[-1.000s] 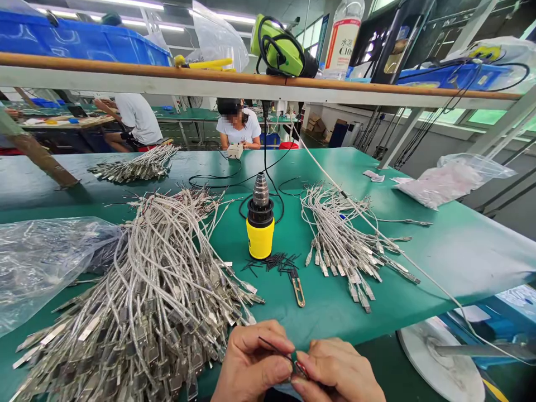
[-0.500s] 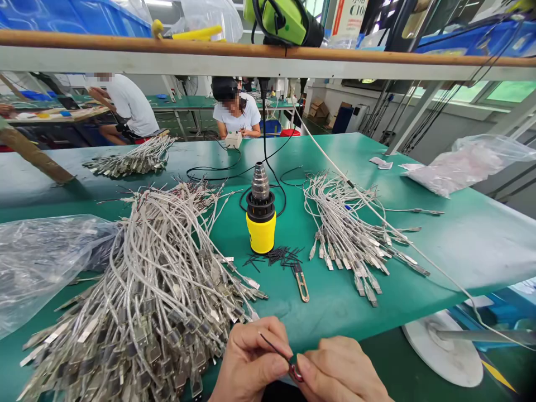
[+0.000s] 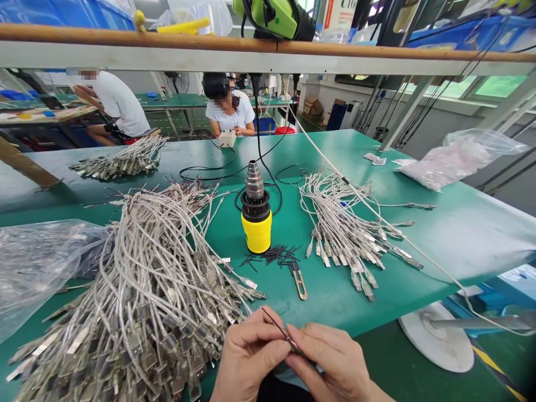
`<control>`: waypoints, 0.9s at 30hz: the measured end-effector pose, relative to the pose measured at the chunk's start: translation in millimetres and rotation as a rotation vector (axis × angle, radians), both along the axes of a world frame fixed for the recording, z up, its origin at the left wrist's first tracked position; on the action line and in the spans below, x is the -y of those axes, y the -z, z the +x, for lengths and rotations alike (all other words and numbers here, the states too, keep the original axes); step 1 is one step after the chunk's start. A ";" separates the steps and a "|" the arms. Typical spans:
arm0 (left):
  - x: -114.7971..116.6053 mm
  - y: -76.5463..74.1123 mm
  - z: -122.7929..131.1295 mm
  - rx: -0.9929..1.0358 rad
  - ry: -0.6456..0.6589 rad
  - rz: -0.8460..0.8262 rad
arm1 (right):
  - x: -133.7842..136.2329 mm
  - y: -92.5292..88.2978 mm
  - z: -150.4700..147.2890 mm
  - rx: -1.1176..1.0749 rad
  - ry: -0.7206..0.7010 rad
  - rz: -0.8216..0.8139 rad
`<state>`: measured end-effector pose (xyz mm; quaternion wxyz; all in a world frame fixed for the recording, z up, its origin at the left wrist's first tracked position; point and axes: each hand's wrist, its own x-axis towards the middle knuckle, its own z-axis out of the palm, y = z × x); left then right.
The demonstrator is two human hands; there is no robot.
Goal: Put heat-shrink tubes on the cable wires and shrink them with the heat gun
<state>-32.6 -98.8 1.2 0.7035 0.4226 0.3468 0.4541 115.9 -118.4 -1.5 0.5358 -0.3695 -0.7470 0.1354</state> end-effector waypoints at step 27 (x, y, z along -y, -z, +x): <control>0.3 3.5 16.9 0.073 -0.168 -0.290 | 4.9 7.2 6.8 0.257 0.222 0.164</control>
